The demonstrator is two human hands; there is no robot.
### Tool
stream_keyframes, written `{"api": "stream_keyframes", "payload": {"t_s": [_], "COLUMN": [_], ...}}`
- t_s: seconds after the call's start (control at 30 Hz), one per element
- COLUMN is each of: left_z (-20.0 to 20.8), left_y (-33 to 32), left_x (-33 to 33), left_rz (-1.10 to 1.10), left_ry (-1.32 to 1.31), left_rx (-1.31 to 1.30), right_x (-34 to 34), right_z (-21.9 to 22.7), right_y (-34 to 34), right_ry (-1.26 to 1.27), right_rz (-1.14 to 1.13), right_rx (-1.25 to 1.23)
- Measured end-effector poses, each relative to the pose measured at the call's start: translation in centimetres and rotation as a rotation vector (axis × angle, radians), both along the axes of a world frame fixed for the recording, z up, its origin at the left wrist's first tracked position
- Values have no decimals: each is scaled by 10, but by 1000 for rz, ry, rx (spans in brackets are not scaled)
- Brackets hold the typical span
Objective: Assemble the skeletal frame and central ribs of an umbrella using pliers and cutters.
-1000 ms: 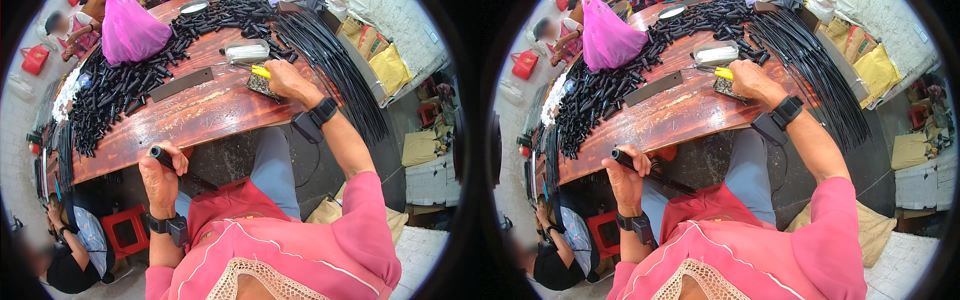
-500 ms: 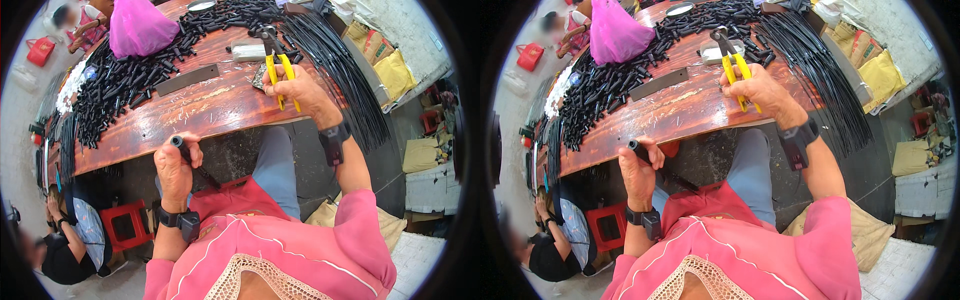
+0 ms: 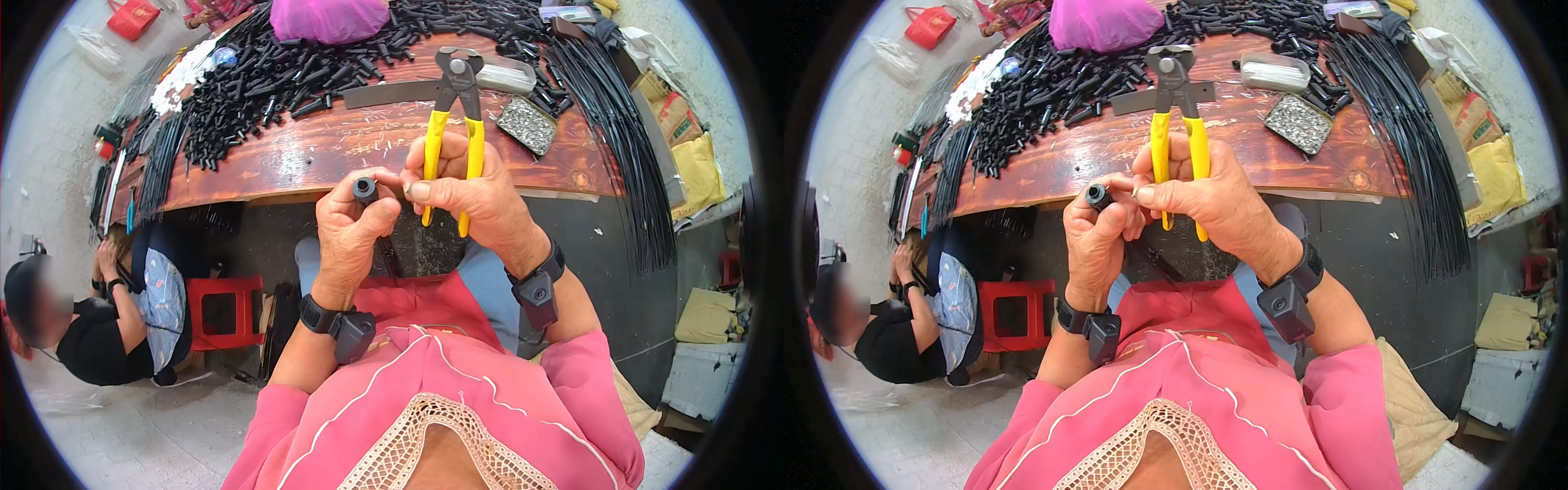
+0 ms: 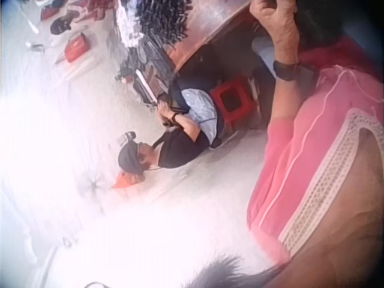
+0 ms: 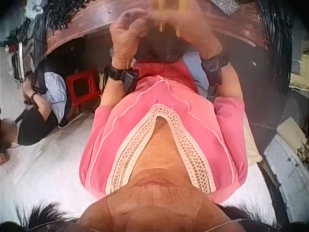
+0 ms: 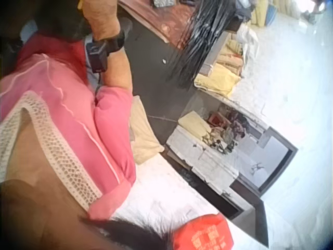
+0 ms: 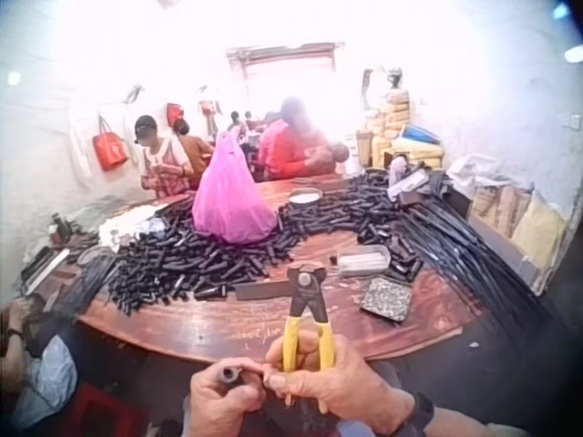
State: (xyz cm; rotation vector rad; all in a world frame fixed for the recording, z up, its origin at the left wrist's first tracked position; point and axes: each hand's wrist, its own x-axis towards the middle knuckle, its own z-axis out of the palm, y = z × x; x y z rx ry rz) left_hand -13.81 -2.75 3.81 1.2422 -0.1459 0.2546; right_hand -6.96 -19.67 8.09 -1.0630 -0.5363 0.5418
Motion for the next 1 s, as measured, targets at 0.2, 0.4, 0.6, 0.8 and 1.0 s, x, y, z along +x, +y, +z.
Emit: {"api": "stream_keyframes", "payload": {"t_s": [0.2, 0.4, 0.6, 0.8, 1.0], "left_z": [3, 4, 1, -2, 3], "left_y": [4, 4, -2, -7, -9], "left_x": [-4, 0, 3, 6, 9], "left_rz": [-17, -83, -104, -93, -143], "left_ry": [-9, 6, 22, 1, -3], "left_rx": [-177, -236, -294, -323, -373], "right_x": [-10, -8, -14, -12, -14], "right_z": [13, 22, 35, 20, 23], "right_y": [12, 9, 7, 11, 21], "right_ry": [-51, -281, -393, -406, -368], "right_rz": [60, -1, -114, -151, -324], "right_rx": [-23, -135, -236, -208, -54]}}
